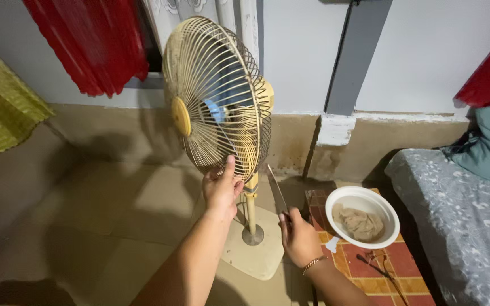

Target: The person uses a knife to cut plastic ties from a standing fan's grille and then uses their hands to reattach and secure the grille components.

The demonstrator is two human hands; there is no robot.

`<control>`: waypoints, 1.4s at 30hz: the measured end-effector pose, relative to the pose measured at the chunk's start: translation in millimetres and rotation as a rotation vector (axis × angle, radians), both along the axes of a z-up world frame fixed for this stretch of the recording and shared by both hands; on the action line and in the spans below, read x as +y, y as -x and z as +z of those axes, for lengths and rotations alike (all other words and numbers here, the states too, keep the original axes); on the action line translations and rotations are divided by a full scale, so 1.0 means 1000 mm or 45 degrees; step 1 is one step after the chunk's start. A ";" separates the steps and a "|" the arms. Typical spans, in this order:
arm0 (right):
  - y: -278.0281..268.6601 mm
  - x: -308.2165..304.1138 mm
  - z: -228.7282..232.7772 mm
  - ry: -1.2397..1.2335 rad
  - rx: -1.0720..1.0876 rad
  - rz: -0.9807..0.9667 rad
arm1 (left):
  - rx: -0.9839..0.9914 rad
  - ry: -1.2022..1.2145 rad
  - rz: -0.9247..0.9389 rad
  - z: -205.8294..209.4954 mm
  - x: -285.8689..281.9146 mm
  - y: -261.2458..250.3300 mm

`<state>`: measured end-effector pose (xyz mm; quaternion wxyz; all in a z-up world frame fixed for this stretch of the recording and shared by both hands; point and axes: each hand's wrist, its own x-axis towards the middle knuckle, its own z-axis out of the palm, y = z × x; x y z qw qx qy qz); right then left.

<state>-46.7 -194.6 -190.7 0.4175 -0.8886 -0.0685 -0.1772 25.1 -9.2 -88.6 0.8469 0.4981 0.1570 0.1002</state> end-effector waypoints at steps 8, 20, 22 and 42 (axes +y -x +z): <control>-0.030 0.025 0.036 -0.357 -0.042 0.081 | 0.165 -0.146 -0.103 0.021 0.004 -0.012; -0.086 0.037 0.109 -0.571 -0.458 0.033 | 0.220 -0.320 -0.107 0.047 -0.002 -0.012; -0.103 0.036 0.119 -0.495 -0.379 -0.043 | 0.183 -0.367 -0.116 0.048 -0.001 -0.016; -0.138 0.006 0.112 -0.932 0.032 0.245 | -1.040 -2.468 -0.144 0.071 0.035 -0.030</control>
